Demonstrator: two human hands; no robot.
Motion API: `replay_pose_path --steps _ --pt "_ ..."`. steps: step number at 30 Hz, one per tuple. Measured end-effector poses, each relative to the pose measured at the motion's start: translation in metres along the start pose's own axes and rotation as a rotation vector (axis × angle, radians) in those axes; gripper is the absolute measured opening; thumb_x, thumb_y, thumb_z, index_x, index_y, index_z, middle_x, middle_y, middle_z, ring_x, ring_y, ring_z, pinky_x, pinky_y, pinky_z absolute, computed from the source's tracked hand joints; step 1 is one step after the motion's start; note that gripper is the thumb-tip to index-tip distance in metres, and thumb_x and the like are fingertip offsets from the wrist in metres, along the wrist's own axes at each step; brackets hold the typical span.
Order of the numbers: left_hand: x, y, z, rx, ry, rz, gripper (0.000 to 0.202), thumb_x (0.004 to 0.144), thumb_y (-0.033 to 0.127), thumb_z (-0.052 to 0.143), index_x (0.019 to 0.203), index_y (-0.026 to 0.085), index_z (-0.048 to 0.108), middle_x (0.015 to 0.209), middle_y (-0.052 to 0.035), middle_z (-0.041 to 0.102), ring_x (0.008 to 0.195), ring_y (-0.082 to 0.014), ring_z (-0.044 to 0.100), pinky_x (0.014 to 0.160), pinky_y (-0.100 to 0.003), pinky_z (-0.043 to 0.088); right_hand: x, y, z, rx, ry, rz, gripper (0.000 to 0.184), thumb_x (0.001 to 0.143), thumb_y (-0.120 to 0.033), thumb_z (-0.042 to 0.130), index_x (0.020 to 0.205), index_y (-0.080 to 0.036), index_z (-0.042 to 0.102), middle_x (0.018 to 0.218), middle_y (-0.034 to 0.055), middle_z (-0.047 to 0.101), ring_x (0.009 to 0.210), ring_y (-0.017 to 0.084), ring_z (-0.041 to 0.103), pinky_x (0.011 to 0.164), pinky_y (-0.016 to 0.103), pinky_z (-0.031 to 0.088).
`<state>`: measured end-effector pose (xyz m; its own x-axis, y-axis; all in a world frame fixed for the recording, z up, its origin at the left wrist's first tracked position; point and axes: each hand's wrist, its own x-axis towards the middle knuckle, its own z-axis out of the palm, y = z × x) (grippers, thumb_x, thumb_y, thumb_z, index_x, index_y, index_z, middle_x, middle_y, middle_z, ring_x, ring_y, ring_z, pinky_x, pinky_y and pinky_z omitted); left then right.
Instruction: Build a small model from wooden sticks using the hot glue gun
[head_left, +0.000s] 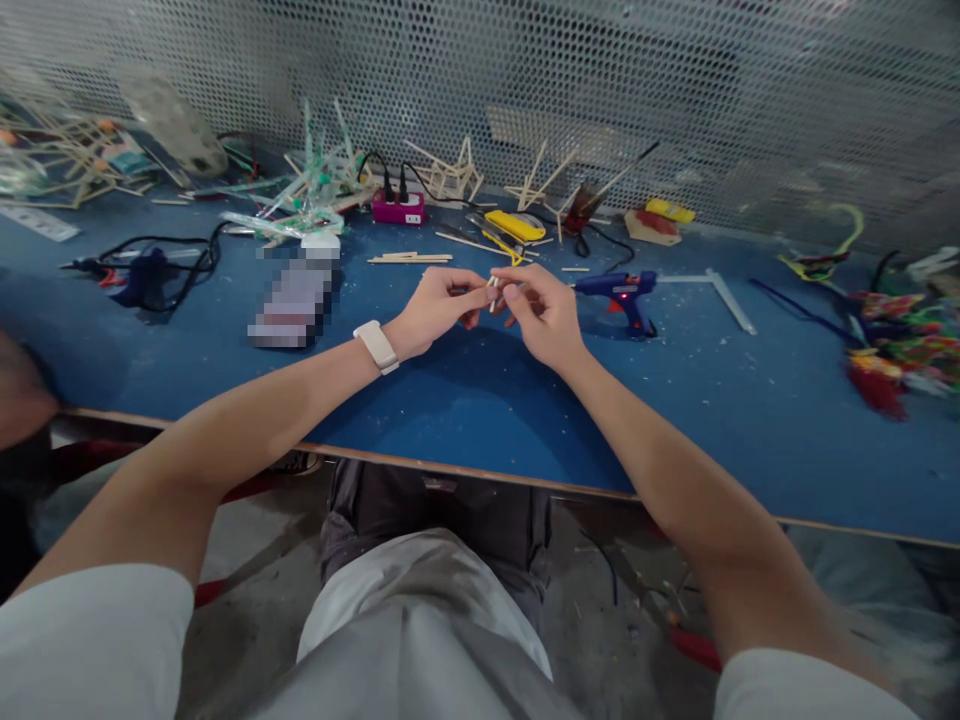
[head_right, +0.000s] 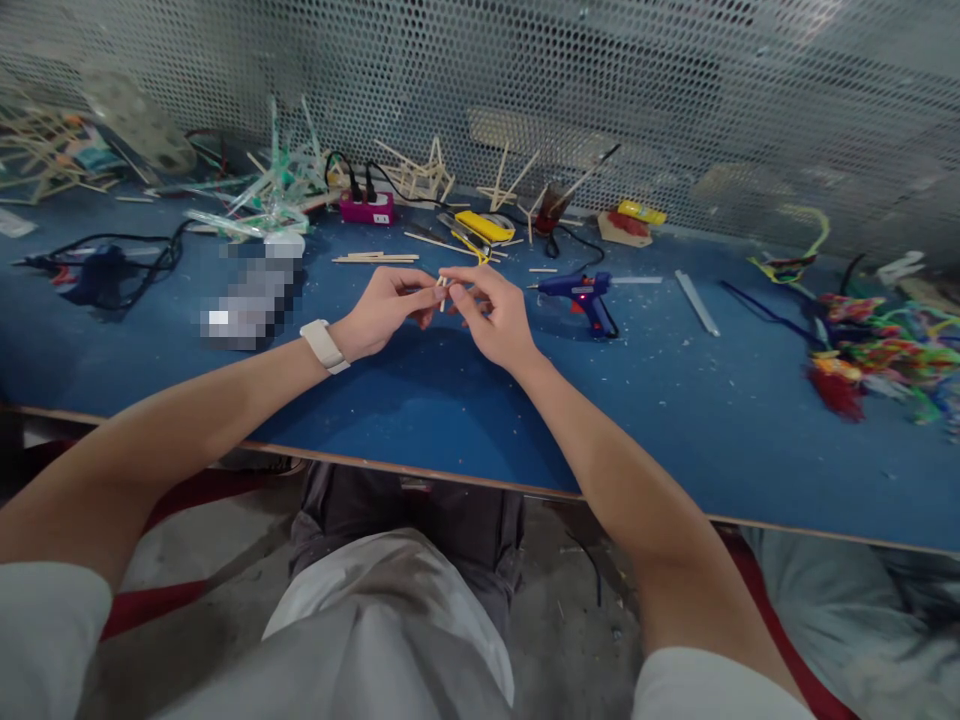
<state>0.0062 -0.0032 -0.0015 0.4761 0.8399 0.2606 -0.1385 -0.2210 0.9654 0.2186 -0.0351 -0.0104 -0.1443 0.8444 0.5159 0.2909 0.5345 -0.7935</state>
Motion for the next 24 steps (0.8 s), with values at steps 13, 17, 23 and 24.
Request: replay_pose_path --steps 13,17,23,24 --pt "0.0019 -0.0030 -0.0008 -0.039 0.002 0.004 0.058 0.086 0.071 0.103 0.080 0.019 0.080 0.070 -0.0006 0.070 0.057 -0.0084 0.059 0.055 -0.024 0.051 0.0001 -0.0009 0.0009 0.001 -0.018 0.014 0.063 0.101 -0.092 0.070 0.128 -0.038 0.087 0.117 0.0065 0.082 0.082 0.023 0.081 0.061 0.040 0.067" --pt "0.0021 -0.0039 -0.0015 -0.022 0.010 -0.006 0.055 0.089 0.069 0.102 0.079 0.019 0.079 0.070 -0.0007 0.069 0.057 -0.0084 0.059 0.055 -0.025 0.050 0.0000 -0.0030 0.0007 -0.003 -0.018 0.028 0.066 0.099 -0.095 0.069 0.127 -0.038 0.088 0.115 0.0066 0.082 0.079 0.023 0.080 0.060 0.039 0.067" --pt "0.0016 -0.0046 -0.0025 -0.022 0.001 0.003 0.051 0.092 0.064 0.100 0.080 0.019 0.080 0.072 -0.0017 0.071 0.058 -0.0085 0.059 0.056 -0.025 0.049 -0.0004 -0.0011 -0.0007 0.019 -0.032 0.003 0.065 0.104 -0.093 0.064 0.128 -0.038 0.088 0.114 0.0062 0.082 0.078 0.021 0.080 0.061 0.038 0.068" --pt "0.0015 -0.0043 -0.0024 -0.021 0.001 0.002 0.050 0.093 0.063 0.100 0.080 0.019 0.079 0.071 -0.0014 0.070 0.057 -0.0083 0.059 0.056 -0.024 0.049 -0.0003 0.0002 -0.0009 0.024 -0.033 -0.005 0.063 0.105 -0.092 0.064 0.128 -0.038 0.089 0.114 0.0060 0.082 0.078 0.021 0.080 0.061 0.038 0.068"
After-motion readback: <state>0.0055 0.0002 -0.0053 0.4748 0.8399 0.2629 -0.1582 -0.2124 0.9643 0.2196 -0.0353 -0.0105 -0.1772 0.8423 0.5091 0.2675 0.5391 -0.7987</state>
